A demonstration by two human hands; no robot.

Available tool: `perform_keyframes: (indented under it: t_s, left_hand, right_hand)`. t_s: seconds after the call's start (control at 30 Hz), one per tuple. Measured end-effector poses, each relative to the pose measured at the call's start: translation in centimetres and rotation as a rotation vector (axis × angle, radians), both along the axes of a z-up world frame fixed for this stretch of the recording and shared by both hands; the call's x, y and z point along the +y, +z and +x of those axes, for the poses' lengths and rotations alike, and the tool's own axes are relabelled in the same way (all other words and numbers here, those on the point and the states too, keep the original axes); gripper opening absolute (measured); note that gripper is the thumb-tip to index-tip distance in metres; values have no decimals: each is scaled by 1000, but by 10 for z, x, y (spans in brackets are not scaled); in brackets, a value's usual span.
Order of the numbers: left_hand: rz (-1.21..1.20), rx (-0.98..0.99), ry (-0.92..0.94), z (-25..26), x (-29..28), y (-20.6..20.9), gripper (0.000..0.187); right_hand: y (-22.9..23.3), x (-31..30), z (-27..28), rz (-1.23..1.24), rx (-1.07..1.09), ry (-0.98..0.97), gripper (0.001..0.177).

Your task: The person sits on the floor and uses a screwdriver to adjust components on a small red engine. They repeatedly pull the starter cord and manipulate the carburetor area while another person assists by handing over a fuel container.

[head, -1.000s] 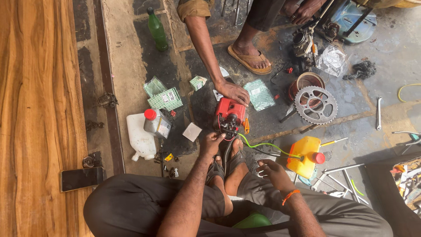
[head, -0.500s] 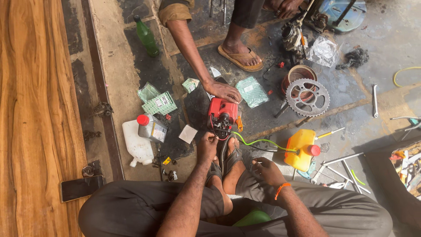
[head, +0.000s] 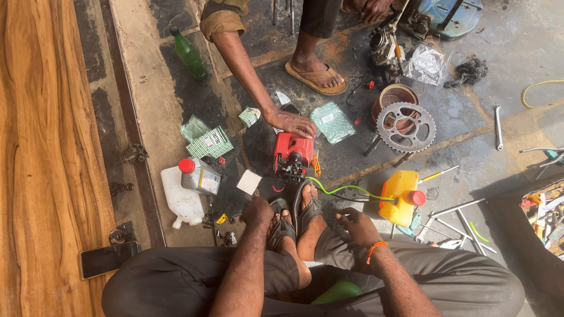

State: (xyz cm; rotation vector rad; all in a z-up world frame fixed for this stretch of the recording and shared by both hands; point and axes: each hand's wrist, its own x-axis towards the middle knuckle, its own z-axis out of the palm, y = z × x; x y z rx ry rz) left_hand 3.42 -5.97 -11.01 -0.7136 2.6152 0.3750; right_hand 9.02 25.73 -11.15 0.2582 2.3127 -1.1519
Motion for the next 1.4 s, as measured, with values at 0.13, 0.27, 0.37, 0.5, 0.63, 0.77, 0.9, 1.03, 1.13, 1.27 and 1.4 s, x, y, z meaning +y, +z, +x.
perform_keyframes:
  t_s: [0.13, 0.27, 0.37, 0.5, 0.63, 0.77, 0.9, 1.03, 1.13, 1.27, 1.4]
  left_hand:
    - [85, 416, 46, -50, 17, 49, 75]
    - [112, 332, 56, -102, 79, 80, 127]
    - [8, 179, 4, -123, 109, 91, 142]
    - [-58, 147, 30, -142, 122, 84, 128]
    - [66, 68, -36, -145, 98, 85, 116]
    - [139, 90, 2, -151, 81, 84, 116]
    - [199, 133, -28, -163, 52, 71, 109]
    - [240, 125, -70, -173, 22, 55, 126]
    - [252, 129, -72, -170, 11, 50, 126]
    - [242, 151, -100, -170, 9, 57, 126]
    - [317, 76, -64, -169, 2, 63, 126]
  right_hand:
    - [0, -2, -6, -57, 136, -43, 47]
    - [7, -9, -12, 103, 197, 49, 51]
    - [25, -17, 4, 402, 1, 445, 62]
    - [60, -35, 43, 523, -275, 612, 77]
    - [90, -43, 60, 531, -273, 695, 81]
    - [87, -42, 69, 464, -230, 743, 65]
    - [43, -36, 24, 222, -8, 599, 41]
    - [9, -74, -41, -28, 485, 152, 31]
    - [-6, -113, -79, -86, 604, 123, 29]
    - [-21, -151, -110, -72, 134, -78, 33]
    - [-47, -155, -111, -409, -16, -246, 32]
